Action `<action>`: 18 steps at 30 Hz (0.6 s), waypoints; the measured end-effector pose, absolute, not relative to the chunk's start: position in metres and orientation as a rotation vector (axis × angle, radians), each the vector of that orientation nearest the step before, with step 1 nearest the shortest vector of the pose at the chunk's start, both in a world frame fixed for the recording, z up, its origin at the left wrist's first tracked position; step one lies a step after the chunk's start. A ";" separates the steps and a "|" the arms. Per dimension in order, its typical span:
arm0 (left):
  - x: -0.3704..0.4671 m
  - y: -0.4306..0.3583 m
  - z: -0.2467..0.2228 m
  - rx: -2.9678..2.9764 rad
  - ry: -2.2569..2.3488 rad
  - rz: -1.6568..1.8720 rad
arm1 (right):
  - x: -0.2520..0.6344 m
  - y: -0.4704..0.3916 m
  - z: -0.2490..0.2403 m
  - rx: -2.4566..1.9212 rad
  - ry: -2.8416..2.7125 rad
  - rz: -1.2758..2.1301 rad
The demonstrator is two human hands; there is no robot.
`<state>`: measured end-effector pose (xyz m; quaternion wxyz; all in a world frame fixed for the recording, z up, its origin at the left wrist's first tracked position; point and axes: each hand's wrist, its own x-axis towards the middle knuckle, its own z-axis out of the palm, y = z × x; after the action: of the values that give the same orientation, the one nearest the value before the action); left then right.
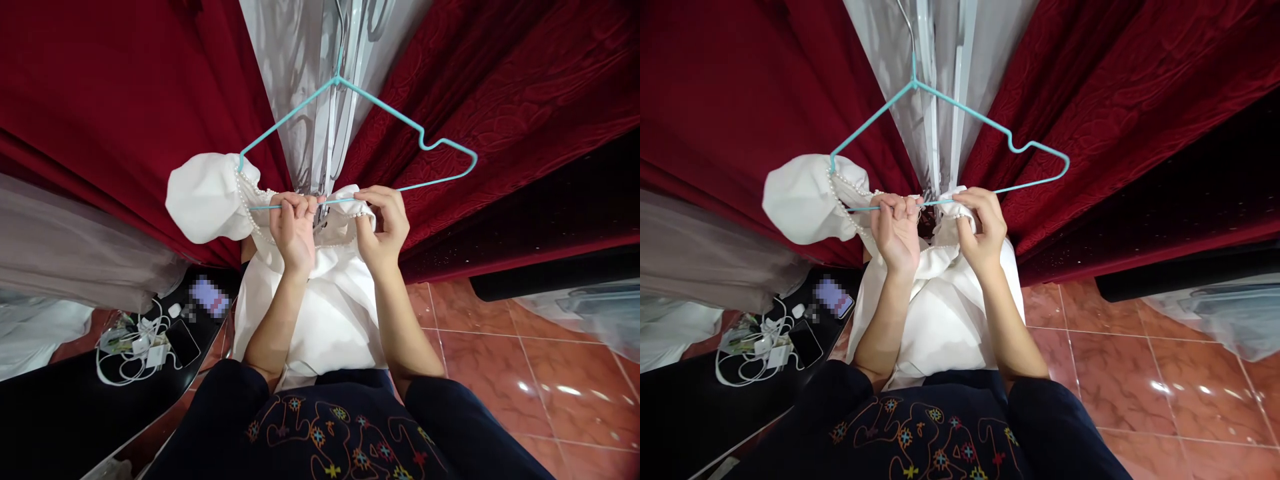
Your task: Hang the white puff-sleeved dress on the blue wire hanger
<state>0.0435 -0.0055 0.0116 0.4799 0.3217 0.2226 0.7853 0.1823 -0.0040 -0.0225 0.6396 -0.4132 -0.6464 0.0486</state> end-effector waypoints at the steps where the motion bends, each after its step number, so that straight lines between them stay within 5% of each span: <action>1: 0.042 -0.006 0.013 0.802 0.547 1.932 | 0.184 -0.008 -0.026 -0.965 -1.469 0.110; 8: 0.019 0.001 0.022 0.808 0.625 1.915 | 0.245 -0.001 -0.030 -1.043 -0.977 -0.050; 18: 0.023 0.001 0.020 0.800 0.641 1.957 | 0.272 0.041 0.063 -1.089 -1.309 0.028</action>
<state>0.0233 0.0007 0.0205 0.4494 0.3234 0.2594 0.7914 0.2722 0.0415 0.0634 0.6587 -0.4811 -0.5784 0.0122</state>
